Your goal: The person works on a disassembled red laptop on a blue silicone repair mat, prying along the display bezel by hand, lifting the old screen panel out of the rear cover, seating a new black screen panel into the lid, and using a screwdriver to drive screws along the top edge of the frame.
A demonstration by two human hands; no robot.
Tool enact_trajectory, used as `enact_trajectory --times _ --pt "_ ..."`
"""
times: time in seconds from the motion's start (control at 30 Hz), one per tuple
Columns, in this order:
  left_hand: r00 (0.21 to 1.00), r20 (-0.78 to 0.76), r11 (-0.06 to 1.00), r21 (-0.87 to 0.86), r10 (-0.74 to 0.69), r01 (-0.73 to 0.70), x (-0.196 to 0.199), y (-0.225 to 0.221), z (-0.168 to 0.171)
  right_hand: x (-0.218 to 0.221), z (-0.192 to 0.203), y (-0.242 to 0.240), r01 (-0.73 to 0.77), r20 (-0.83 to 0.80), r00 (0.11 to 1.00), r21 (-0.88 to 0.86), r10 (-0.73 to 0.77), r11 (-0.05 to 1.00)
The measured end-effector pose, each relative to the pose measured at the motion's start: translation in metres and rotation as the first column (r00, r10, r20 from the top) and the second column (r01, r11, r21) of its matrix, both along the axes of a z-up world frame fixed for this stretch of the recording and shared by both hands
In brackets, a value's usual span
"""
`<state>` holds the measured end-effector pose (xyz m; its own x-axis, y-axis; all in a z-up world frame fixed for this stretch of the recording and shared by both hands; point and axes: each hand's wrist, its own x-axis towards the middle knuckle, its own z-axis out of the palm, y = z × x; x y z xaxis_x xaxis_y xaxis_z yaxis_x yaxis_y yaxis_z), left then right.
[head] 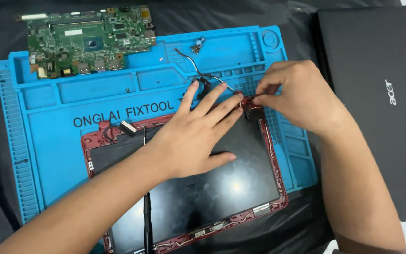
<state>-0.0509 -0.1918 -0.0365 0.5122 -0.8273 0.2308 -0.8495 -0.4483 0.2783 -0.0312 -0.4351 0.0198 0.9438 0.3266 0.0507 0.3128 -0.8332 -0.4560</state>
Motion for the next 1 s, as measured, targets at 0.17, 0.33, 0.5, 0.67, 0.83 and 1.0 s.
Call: enact_trajectory --times 0.17,0.33,0.5,0.67,0.83,1.0 --pt "0.996 -0.078 0.998 -0.039 0.051 -0.054 0.0 0.001 -0.001 0.0 0.002 0.001 -0.04 0.033 0.999 0.021 0.04 0.999" --pt "0.998 -0.042 0.996 -0.08 0.036 -0.039 0.001 0.0 -0.003 0.001 -0.001 0.002 -0.075 0.047 0.996 -0.022 0.076 0.997" --pt "0.996 -0.047 0.996 -0.037 0.078 -0.08 0.004 0.0 -0.007 0.001 -0.003 0.003 -0.081 0.051 0.995 -0.021 0.082 0.997" --pt "0.993 0.025 0.993 -0.013 0.115 -0.115 0.007 0.001 -0.006 0.001 -0.004 0.004 -0.093 0.061 0.994 -0.035 0.095 0.995" --pt "0.991 0.039 0.991 0.031 0.126 -0.127 0.007 0.0 -0.006 0.0 -0.004 0.005 -0.07 0.069 0.995 -0.059 0.074 0.996" --pt "0.989 0.065 0.99 0.023 0.135 -0.136 0.005 0.001 -0.001 0.0 -0.004 0.004 -0.068 0.053 0.996 -0.047 0.071 0.997"
